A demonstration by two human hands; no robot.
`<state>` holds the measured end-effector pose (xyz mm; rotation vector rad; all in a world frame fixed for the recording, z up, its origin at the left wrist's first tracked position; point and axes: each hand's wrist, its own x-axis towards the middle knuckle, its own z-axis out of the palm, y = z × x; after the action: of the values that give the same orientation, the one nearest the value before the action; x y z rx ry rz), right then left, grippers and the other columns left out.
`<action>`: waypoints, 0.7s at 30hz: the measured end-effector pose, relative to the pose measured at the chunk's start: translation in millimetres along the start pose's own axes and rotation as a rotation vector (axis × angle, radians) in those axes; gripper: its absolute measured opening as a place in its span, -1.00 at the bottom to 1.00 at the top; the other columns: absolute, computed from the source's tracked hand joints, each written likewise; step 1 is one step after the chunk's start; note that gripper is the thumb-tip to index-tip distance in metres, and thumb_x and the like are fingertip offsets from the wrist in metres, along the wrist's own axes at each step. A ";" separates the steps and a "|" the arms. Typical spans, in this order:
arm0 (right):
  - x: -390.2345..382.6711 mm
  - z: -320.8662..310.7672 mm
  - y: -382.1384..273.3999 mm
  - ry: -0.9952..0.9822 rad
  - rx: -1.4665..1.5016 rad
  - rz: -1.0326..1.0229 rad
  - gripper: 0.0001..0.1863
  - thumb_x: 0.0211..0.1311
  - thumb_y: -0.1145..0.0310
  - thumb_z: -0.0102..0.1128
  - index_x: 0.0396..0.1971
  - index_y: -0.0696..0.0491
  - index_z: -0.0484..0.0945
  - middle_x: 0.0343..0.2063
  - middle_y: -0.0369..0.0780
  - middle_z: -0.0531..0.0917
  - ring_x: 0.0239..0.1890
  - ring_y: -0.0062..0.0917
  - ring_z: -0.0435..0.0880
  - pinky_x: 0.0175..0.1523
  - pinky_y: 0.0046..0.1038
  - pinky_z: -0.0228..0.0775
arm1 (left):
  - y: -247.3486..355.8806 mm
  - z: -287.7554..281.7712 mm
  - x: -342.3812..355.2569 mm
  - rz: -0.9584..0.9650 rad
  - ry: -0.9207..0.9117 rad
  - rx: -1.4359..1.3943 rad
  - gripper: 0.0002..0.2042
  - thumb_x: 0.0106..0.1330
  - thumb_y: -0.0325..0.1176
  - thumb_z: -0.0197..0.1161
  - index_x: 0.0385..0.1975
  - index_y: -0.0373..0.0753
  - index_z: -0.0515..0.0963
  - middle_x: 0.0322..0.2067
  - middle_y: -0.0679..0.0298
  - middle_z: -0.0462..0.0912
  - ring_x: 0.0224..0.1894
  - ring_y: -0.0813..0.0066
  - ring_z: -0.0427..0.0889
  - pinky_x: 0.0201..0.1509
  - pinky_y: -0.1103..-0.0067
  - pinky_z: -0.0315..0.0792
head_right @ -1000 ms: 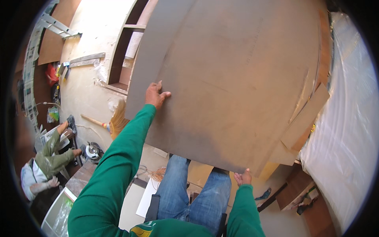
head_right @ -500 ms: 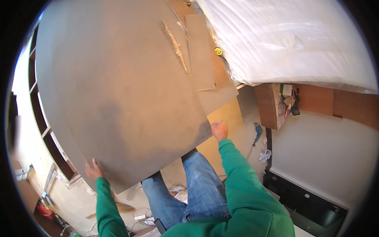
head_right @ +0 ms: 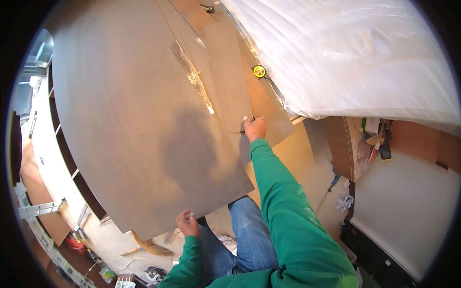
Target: The person marks a line on a large sheet of wood using a pencil and a straight edge, then cuts along the line with a utility knife. The person separates the cut piece and sets it aside.
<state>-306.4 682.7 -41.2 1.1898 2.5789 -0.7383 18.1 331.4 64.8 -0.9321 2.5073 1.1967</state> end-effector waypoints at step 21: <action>-156.0 -72.6 -49.3 -0.603 0.380 -0.709 -0.71 0.47 0.08 0.29 -0.24 0.02 0.64 -0.31 -0.08 0.72 -0.23 -0.07 0.72 -0.12 -0.17 0.56 | 151.2 -8.0 72.5 -0.167 0.193 -0.479 -0.58 0.43 -0.36 0.38 0.17 -0.46 0.46 0.04 0.01 0.67 0.02 0.26 0.66 0.16 0.39 0.53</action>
<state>-240.3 591.5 98.0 0.0083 2.3319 -1.4946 -132.0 363.5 132.8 -1.3960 2.2527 1.7634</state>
